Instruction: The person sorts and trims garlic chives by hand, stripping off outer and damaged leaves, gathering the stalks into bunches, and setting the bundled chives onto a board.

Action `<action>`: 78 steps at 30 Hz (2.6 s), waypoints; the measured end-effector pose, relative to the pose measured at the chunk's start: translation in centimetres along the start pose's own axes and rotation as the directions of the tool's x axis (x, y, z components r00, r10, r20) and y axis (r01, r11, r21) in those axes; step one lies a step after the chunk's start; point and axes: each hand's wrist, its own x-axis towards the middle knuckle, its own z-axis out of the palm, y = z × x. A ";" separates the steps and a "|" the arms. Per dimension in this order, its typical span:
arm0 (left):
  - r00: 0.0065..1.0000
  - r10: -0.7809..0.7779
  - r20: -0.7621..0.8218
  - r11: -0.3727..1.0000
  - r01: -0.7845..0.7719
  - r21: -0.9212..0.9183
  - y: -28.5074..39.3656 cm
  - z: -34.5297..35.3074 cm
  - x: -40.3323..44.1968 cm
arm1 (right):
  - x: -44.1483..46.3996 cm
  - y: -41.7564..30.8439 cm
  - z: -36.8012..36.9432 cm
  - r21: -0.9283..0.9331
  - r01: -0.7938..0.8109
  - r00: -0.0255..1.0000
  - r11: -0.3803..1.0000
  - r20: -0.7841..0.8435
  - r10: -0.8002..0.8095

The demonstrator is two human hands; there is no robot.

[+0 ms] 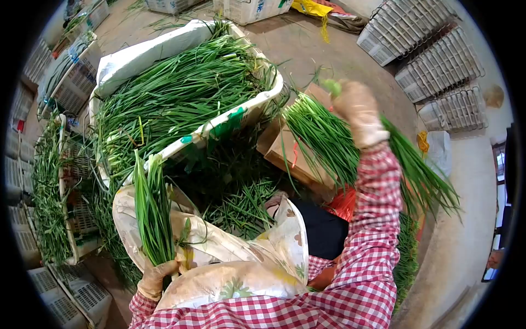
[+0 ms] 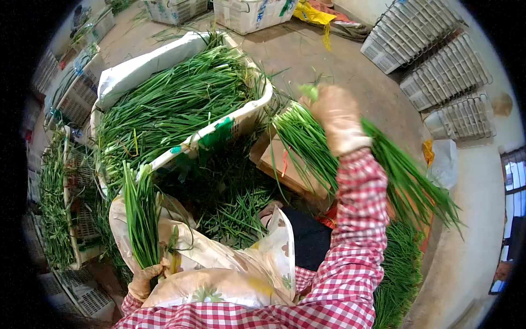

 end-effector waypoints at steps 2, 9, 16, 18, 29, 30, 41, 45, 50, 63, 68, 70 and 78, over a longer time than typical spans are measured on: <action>1.000 -0.013 0.021 1.000 0.014 -0.028 1.2 1.5 0.0 | 1.3 -0.6 3.7 0.012 -0.071 0.973 0.997 0.222 0.067; 0.995 -0.099 -0.008 0.987 0.097 -0.128 2.5 3.8 0.5 | 4.6 0.0 17.0 0.021 -0.044 0.954 0.999 0.297 0.036; 0.992 -0.119 -0.032 0.986 0.114 -0.118 2.4 4.1 0.9 | 4.5 1.2 11.2 0.094 -0.136 0.978 0.986 0.173 0.118; 0.991 -0.137 0.000 0.983 0.136 -0.120 2.3 4.0 1.2 | 2.8 -0.6 5.5 0.115 -0.124 0.961 0.986 0.261 0.090; 0.975 -0.221 0.038 0.966 0.224 -0.130 -0.4 0.4 1.3 | -0.4 -3.5 13.2 0.219 -0.192 0.800 0.957 0.600 0.023; 0.975 -0.217 0.055 0.967 0.222 -0.124 -0.1 0.9 1.4 | -0.8 -4.7 14.6 0.114 -0.229 0.804 0.967 0.581 0.122; 0.997 -0.081 -0.018 0.996 0.080 -0.045 0.5 1.7 0.9 | -5.7 -10.4 11.8 0.618 0.035 0.631 0.785 0.595 -0.497; 0.989 -0.118 0.085 0.982 0.129 -0.136 0.0 1.4 1.2 | -4.6 -3.6 4.4 0.495 0.046 0.815 0.868 0.483 -0.319; 0.982 -0.189 0.005 0.979 0.189 -0.078 -0.9 0.9 1.8 | 1.3 4.4 8.7 -0.061 -0.163 0.977 0.985 0.130 0.169; 0.984 -0.164 -0.069 0.977 0.152 -0.153 -0.4 2.8 1.7 | 3.5 4.4 19.5 0.230 -0.217 0.967 0.949 0.182 0.177; 0.984 -0.160 -0.072 0.985 0.154 -0.081 0.5 3.6 1.8 | 2.0 10.3 17.2 0.808 0.009 0.963 0.590 -0.166 0.212; 0.982 -0.177 -0.068 0.980 0.170 -0.102 0.7 3.9 2.0 | 2.2 13.5 16.1 0.804 -0.182 0.917 0.566 -0.069 0.394; 0.991 -0.131 -0.039 0.983 0.135 0.126 2.4 4.7 1.7 | 5.7 5.0 17.1 0.251 0.016 0.982 0.968 -0.185 0.031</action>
